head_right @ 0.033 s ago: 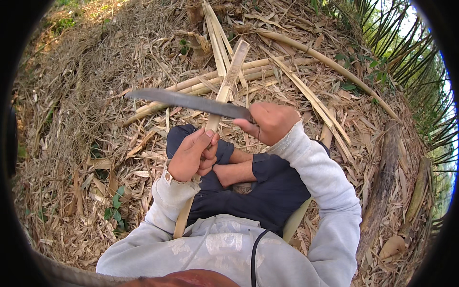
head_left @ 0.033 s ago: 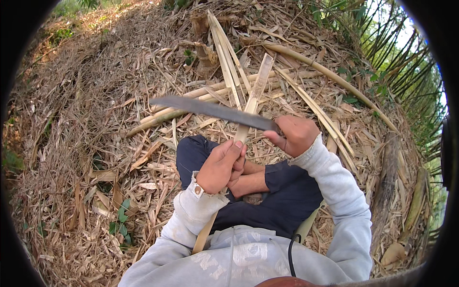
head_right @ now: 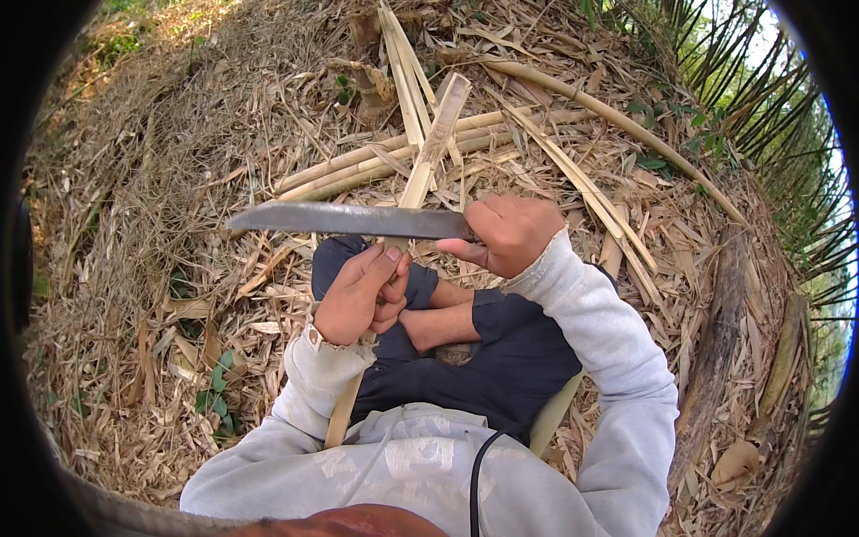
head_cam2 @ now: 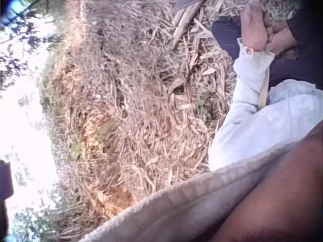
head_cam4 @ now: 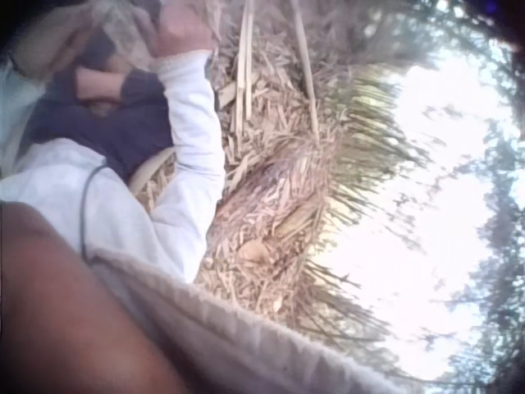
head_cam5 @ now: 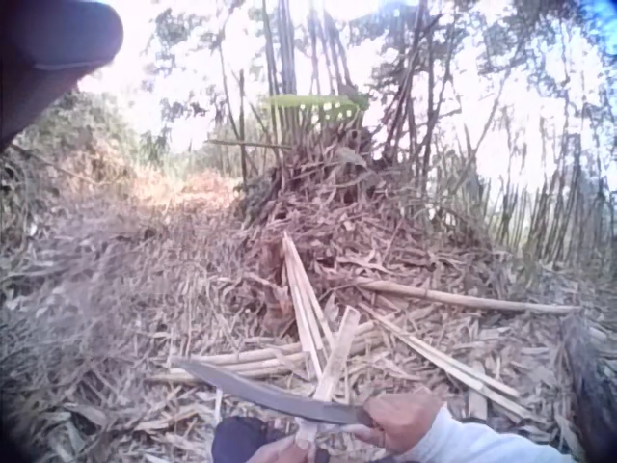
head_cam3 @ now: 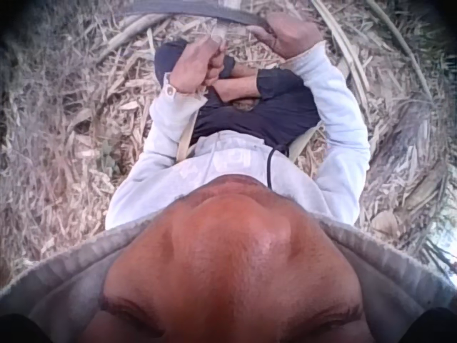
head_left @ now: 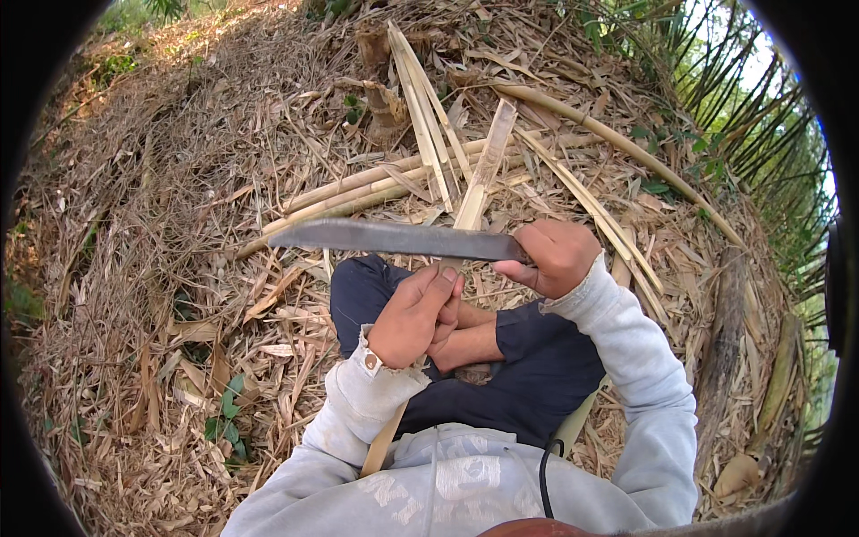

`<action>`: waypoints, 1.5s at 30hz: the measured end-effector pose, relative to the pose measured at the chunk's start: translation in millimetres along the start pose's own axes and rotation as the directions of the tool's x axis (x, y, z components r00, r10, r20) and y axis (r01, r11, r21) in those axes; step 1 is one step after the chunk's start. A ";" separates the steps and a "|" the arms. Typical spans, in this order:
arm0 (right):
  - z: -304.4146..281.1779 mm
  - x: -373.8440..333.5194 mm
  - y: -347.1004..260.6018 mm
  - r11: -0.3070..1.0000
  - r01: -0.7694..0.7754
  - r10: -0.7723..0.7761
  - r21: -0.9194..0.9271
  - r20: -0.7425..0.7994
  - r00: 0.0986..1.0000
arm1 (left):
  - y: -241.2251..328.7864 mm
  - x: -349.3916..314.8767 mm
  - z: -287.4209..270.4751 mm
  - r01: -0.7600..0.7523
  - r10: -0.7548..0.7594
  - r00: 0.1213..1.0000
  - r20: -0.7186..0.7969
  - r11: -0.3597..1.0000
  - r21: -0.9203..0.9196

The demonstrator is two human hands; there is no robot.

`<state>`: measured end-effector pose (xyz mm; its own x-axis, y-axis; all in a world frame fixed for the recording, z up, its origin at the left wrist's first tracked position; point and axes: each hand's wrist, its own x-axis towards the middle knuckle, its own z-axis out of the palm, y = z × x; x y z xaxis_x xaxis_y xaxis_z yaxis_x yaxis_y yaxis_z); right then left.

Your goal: The person shaves a long bamboo strip with a knife while sitting on the ground.

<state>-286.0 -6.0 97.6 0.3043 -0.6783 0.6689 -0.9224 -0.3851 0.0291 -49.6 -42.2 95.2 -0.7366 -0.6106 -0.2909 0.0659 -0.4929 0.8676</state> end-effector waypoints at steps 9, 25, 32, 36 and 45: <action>-2.4 2.3 -4.2 0.996 -0.077 0.076 0.046 0.024 0.997 | 1.0 0.7 -5.5 0.059 -0.049 0.991 0.122 0.995 -0.080; -2.5 4.8 5.0 0.998 -0.025 0.030 -0.052 0.102 0.994 | -4.9 11.1 -13.8 0.064 -0.052 0.994 0.092 0.989 -0.131; -6.5 -0.5 -2.7 0.996 0.042 -0.033 -0.080 0.111 0.993 | -3.6 6.9 -10.8 0.044 -0.035 0.996 0.080 0.994 -0.104; 9.8 -7.5 40.8 0.976 -0.158 0.173 -0.150 0.094 0.980 | -14.6 11.7 -10.8 0.068 -0.059 0.995 0.076 0.990 -0.127; 3.3 -11.5 31.4 0.980 -0.191 0.193 -0.058 0.048 0.980 | 0.1 7.8 -1.0 -0.028 0.028 0.998 0.054 1.000 -0.005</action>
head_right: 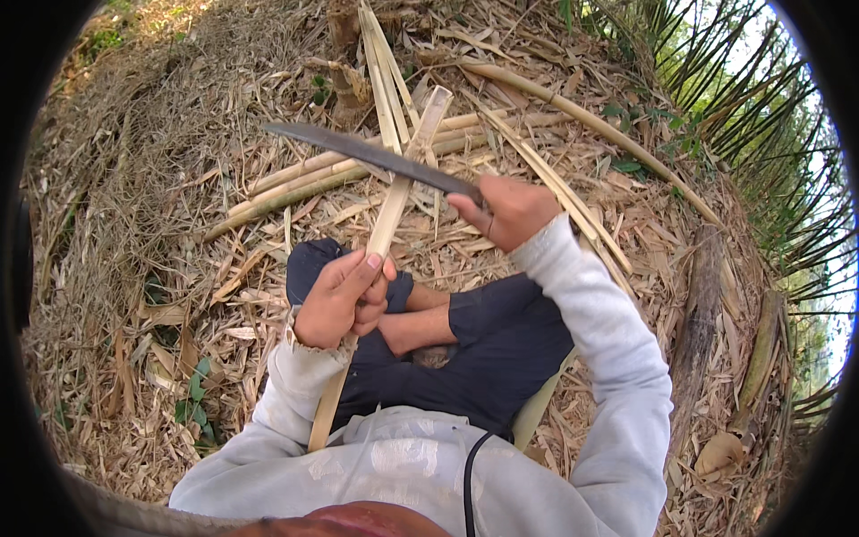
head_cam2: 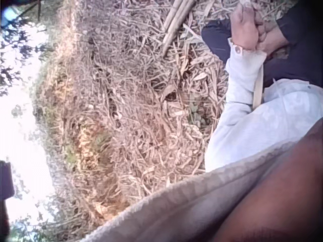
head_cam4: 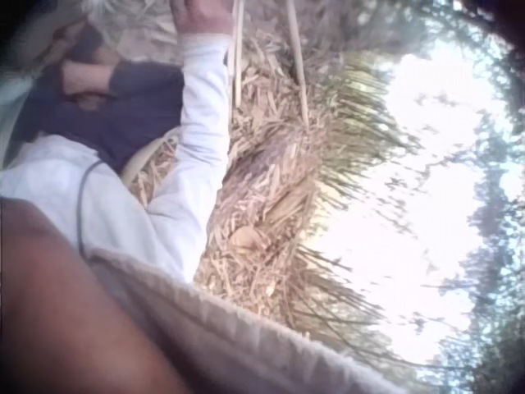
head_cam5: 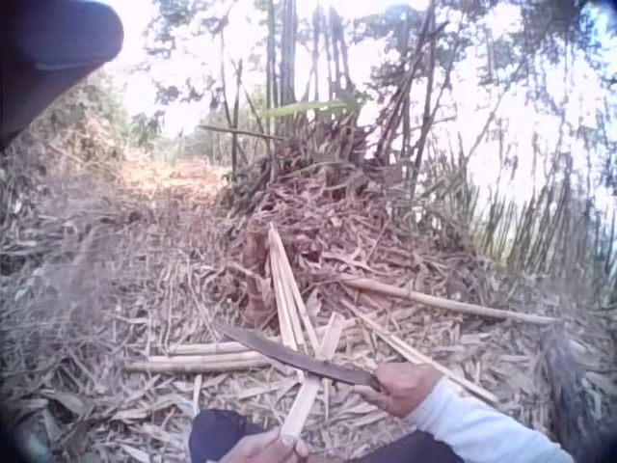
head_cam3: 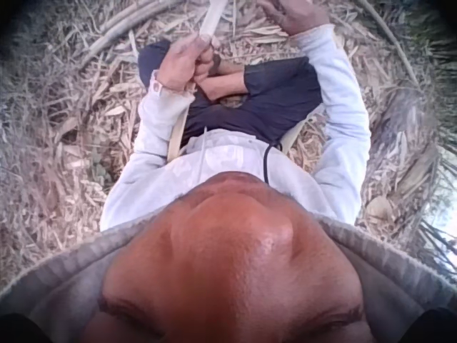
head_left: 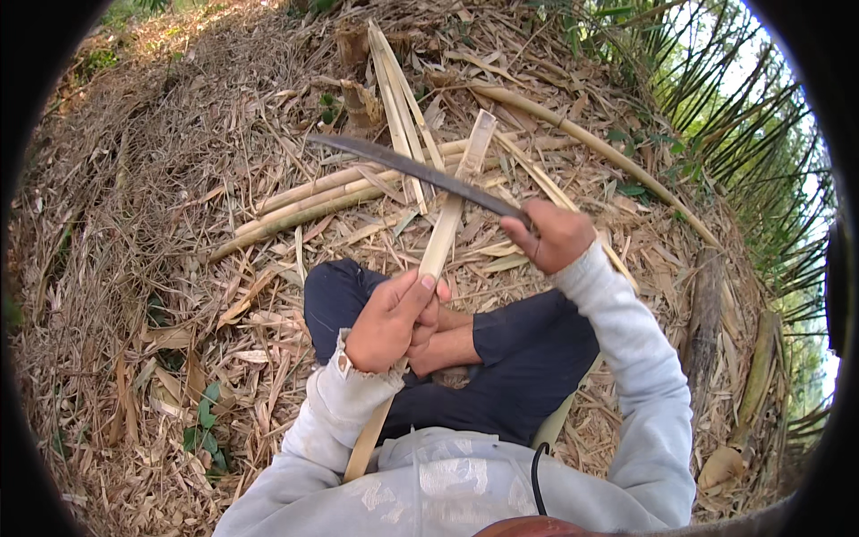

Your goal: The person shaves a long bamboo strip with a knife while sitting on the ground.

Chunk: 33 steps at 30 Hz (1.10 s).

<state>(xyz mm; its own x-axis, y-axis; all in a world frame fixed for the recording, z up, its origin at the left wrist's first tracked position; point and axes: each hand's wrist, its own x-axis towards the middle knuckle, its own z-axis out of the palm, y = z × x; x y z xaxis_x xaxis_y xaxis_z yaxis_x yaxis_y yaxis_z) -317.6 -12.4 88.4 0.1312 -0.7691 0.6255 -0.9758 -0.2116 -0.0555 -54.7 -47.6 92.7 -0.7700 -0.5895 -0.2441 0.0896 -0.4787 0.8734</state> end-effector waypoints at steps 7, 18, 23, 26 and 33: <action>-7.2 5.4 13.6 0.993 0.036 -0.032 -0.115 0.037 0.999 | -1.6 0.0 0.0 0.033 -0.031 0.999 0.023 0.998 -0.053; -18.0 -8.3 -31.3 0.990 0.144 -0.144 -0.009 -0.029 0.989 | -4.7 -9.7 -1.4 0.059 -0.056 0.998 0.032 0.995 -0.079; -11.9 1.9 18.2 0.996 0.002 -0.003 -0.094 -0.009 1.000 | 2.6 0.0 0.4 0.103 -0.097 0.994 0.056 0.985 -0.136; -19.5 -4.3 -22.1 0.979 0.166 -0.172 -0.122 -0.039 0.984 | 2.5 -18.0 -2.3 0.068 -0.060 0.996 0.064 0.990 -0.127; -13.3 -4.3 -10.6 0.999 0.027 -0.028 -0.026 -0.055 0.998 | 6.9 -6.1 -0.4 0.070 -0.060 0.995 0.083 0.990 -0.122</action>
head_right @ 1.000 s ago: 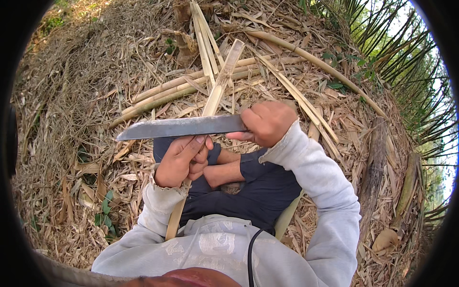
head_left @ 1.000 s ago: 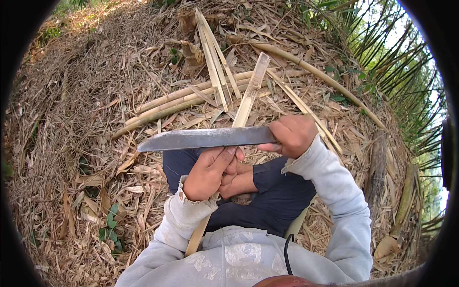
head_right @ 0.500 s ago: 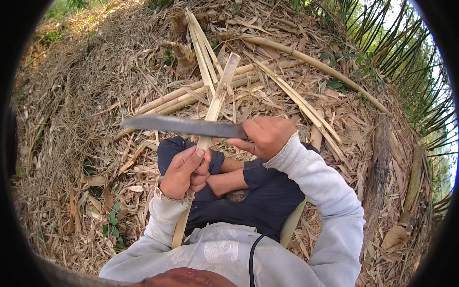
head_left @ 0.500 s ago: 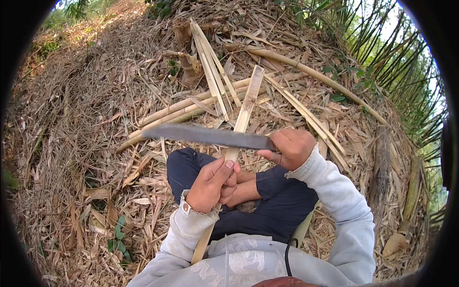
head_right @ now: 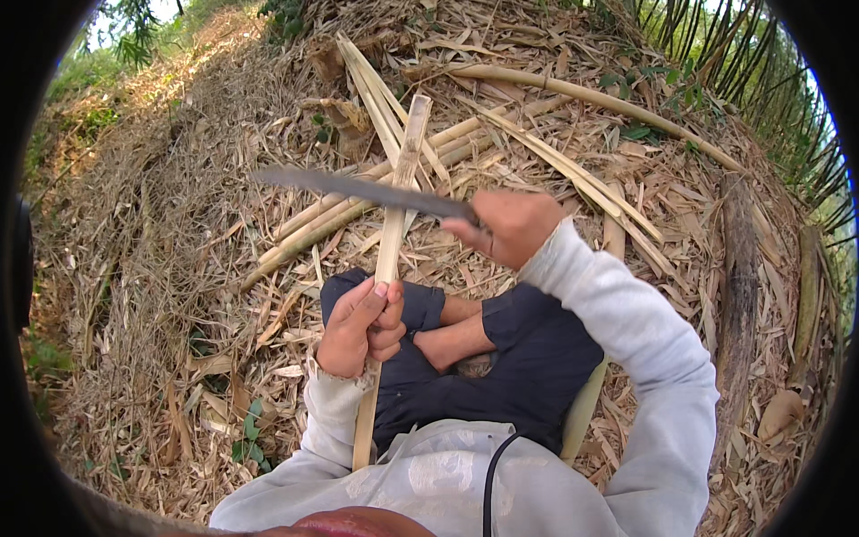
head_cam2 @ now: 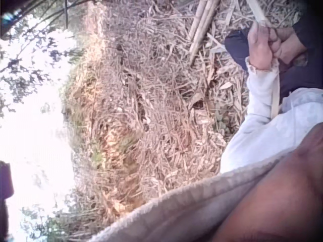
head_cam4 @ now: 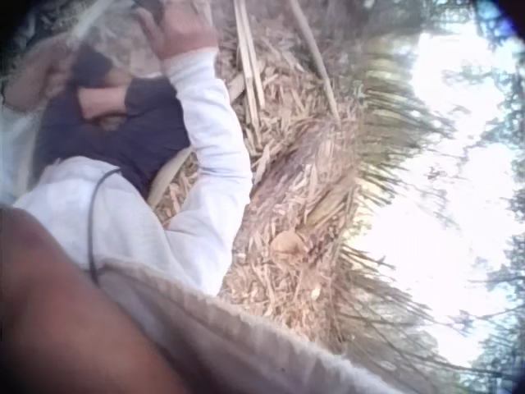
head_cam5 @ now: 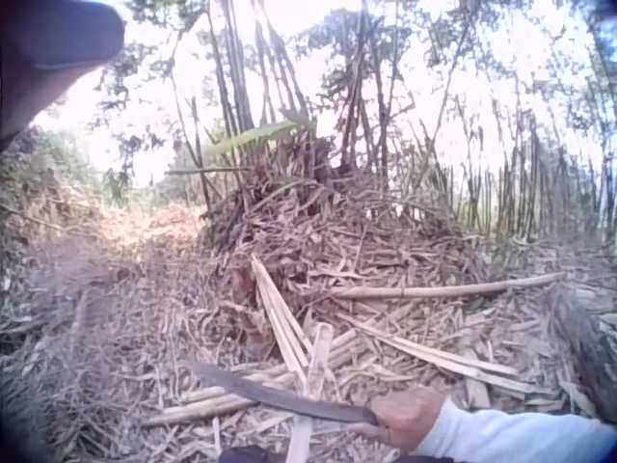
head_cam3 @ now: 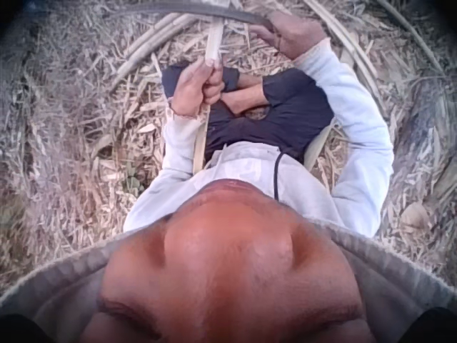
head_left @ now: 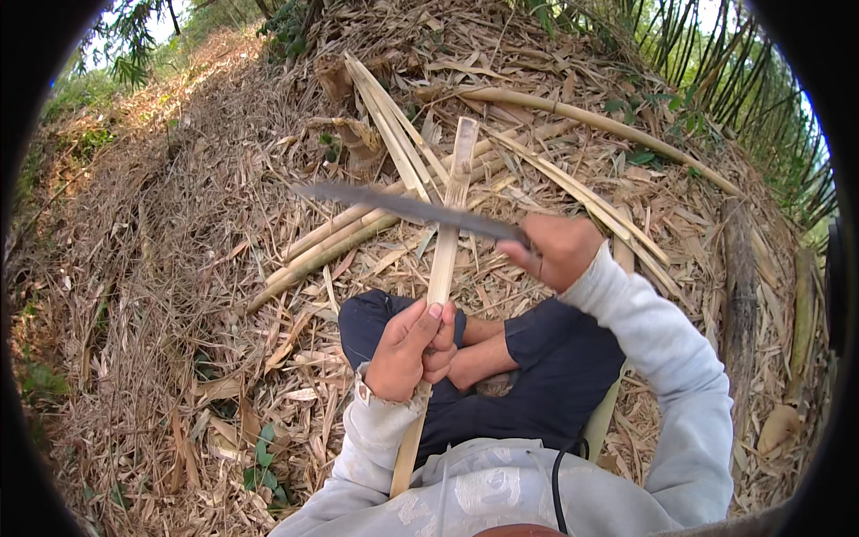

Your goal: The person shaves a long bamboo strip with a knife while sitting on the ground.

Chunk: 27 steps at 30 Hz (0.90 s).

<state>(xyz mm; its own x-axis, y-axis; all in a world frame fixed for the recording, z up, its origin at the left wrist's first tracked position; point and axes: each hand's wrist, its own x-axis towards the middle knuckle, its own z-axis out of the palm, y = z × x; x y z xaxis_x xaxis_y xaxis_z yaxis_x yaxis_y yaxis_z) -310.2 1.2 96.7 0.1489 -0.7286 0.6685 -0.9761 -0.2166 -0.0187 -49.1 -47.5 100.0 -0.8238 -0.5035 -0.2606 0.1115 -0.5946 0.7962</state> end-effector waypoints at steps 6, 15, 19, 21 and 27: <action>8.6 -8.3 52.7 0.954 -0.252 0.255 -0.161 -0.001 0.967 | -3.5 -2.1 4.7 -0.008 0.008 1.000 -0.004 1.000 -0.002; 30.0 -53.7 1.9 0.941 -0.332 0.337 -0.057 0.191 0.922 | -1.4 -7.9 10.0 -0.018 0.019 0.999 0.028 0.999 -0.038; 32.4 -61.5 2.7 0.815 -0.575 0.560 0.077 0.153 0.814 | 8.3 -10.6 7.0 -0.019 0.020 0.999 -0.027 0.999 0.039; 22.6 -54.8 -1.8 0.740 -0.646 0.637 0.190 0.111 0.763 | 7.9 -11.3 3.4 -0.026 0.030 0.998 -0.047 0.997 0.067; 3.0 -46.2 3.2 0.497 -0.703 0.773 0.509 0.108 0.625 | 7.3 -10.0 6.5 -0.014 0.017 0.999 -0.051 0.999 0.052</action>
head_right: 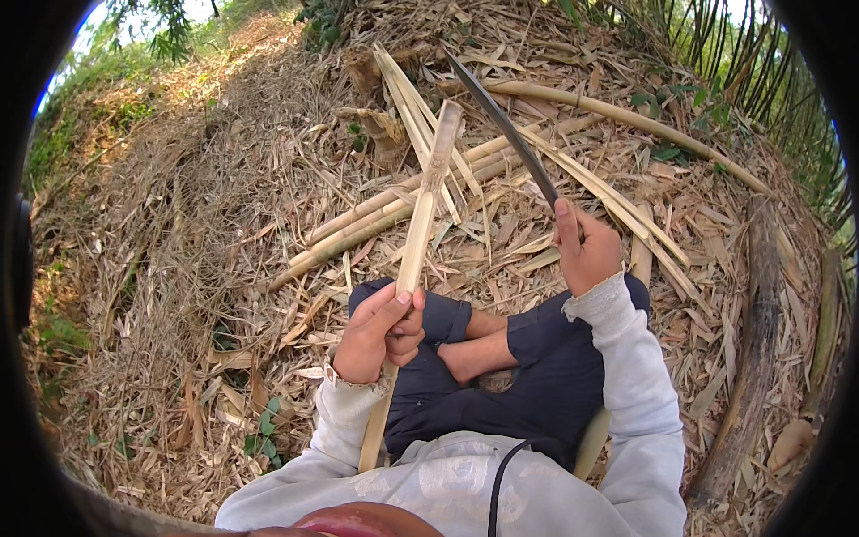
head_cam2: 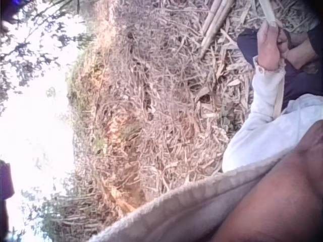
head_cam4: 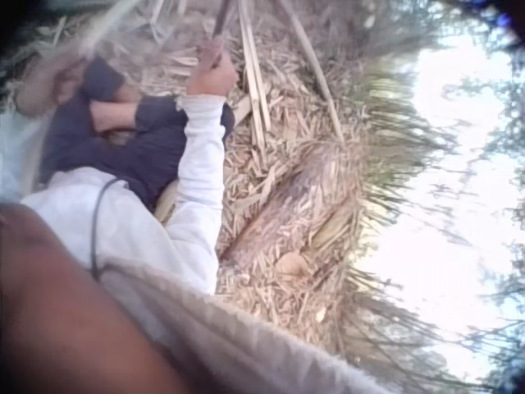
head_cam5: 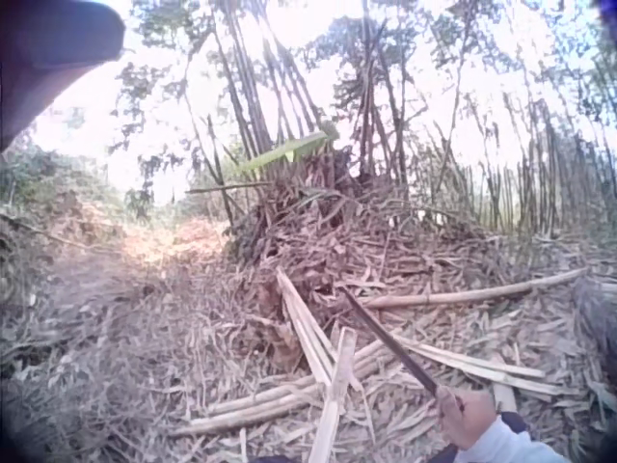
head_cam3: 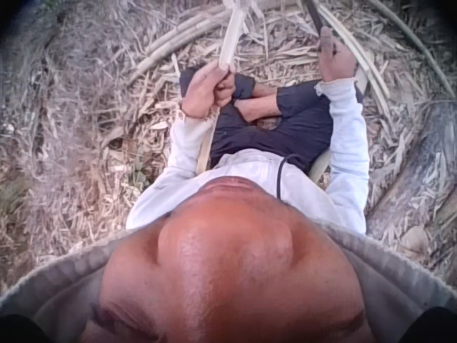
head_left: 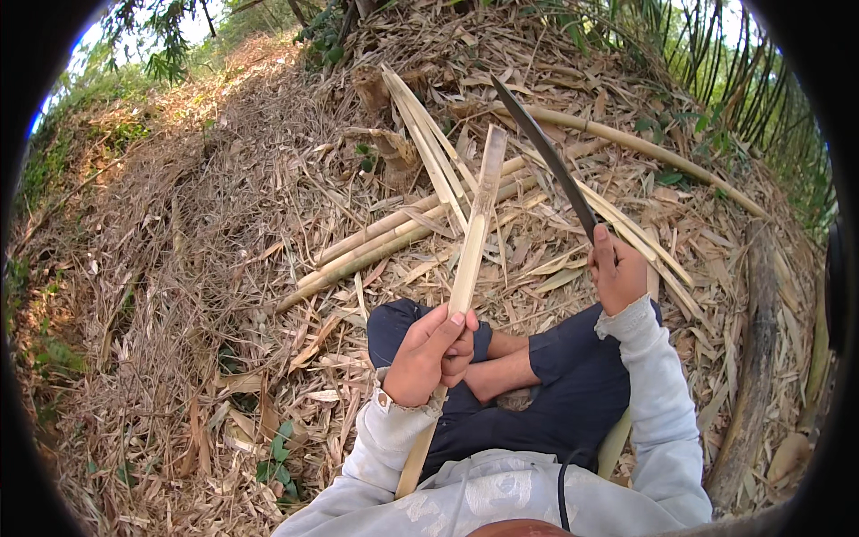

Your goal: The person shaves a long bamboo strip with a knife while sitting on the ground.

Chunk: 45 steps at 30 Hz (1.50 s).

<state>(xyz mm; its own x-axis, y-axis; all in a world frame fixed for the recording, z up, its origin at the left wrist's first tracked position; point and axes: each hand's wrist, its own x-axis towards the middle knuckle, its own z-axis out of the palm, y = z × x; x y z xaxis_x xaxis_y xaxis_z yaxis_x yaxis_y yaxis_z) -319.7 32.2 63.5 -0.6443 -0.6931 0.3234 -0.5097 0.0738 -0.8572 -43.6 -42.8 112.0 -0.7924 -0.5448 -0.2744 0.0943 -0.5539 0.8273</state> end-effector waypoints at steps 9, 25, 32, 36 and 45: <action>47.5 -30.0 139.3 0.628 -0.768 0.751 0.125 0.162 0.640 | -20.1 17.5 -18.8 0.051 -0.050 0.999 -0.012 0.998 0.036; 55.2 -51.9 124.7 0.798 -0.450 0.542 0.401 -0.152 0.826 | -24.4 17.2 -8.1 0.057 -0.057 0.998 -0.002 0.997 0.060; 33.8 -65.5 -24.1 0.922 0.365 -0.368 -0.131 0.003 0.930 | -23.4 11.9 -9.6 0.025 -0.022 0.999 -0.032 0.995 0.099; 31.8 -63.2 -53.6 0.792 0.564 -0.539 -0.236 0.165 0.826 | -30.5 12.8 -1.5 -0.148 0.163 0.986 -0.032 0.947 0.284; 24.0 -39.6 -58.6 0.611 0.711 -0.663 -0.348 0.265 0.700 | -32.6 10.9 6.3 -0.281 0.365 0.930 -0.051 0.792 0.541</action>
<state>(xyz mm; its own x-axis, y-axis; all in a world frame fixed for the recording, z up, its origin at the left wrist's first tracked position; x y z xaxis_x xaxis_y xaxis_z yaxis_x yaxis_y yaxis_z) -250.6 38.1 91.3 0.0384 -0.7243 0.6884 -0.9680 -0.1979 -0.1543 -59.2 -26.6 85.1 -0.6713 -0.7409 0.0214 -0.0290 0.0550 0.9981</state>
